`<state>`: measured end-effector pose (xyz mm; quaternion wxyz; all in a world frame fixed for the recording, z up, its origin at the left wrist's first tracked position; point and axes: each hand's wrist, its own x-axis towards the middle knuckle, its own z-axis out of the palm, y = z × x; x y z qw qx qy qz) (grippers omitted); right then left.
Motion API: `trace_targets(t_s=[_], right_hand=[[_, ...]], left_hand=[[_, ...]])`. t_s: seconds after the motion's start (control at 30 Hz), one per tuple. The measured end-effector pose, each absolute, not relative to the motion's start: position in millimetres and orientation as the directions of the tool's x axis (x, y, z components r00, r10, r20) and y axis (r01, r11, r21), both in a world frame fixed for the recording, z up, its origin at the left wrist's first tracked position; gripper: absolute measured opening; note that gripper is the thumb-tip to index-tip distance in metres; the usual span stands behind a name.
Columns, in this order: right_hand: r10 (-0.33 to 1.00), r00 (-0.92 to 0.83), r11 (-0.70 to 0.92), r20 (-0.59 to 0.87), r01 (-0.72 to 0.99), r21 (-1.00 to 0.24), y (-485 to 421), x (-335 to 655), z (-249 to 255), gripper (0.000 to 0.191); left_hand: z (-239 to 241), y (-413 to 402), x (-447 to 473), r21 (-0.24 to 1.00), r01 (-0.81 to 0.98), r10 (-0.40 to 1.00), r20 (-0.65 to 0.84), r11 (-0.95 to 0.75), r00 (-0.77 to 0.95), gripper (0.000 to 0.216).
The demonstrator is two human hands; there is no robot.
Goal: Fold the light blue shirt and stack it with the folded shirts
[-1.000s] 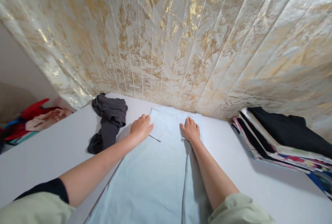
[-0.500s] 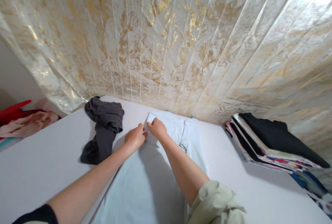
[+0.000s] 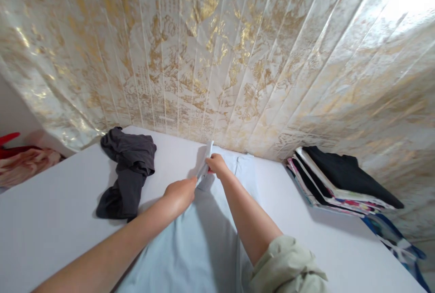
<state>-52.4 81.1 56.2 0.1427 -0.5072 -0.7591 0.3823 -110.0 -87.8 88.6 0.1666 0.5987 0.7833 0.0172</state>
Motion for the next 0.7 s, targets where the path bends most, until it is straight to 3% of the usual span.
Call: trace_targets(t_s=[0.23,0.47,0.7], right_hand=[[0.925,-0.359,0.165,-0.123,0.671,-0.723,95.3,5.7,56.1,0.008],[0.957,-0.284,0.211,-0.054,0.814,-0.541,93.0,32.7,39.4,0.007],[0.963,-0.268,0.241,0.009,0.851,-0.466,90.5,34.7,38.4,0.017]], left_hand=[[91.5,-99.1,-69.8,0.464,0.879,0.988,-0.151,0.108,-0.041,0.012],[80.5,-105.7,-39.0,0.517,0.853,0.97,-0.236,0.069,0.065,0.024],[79.6,-104.6,-29.9,0.582,0.81,0.966,-0.243,0.072,0.088,0.031]])
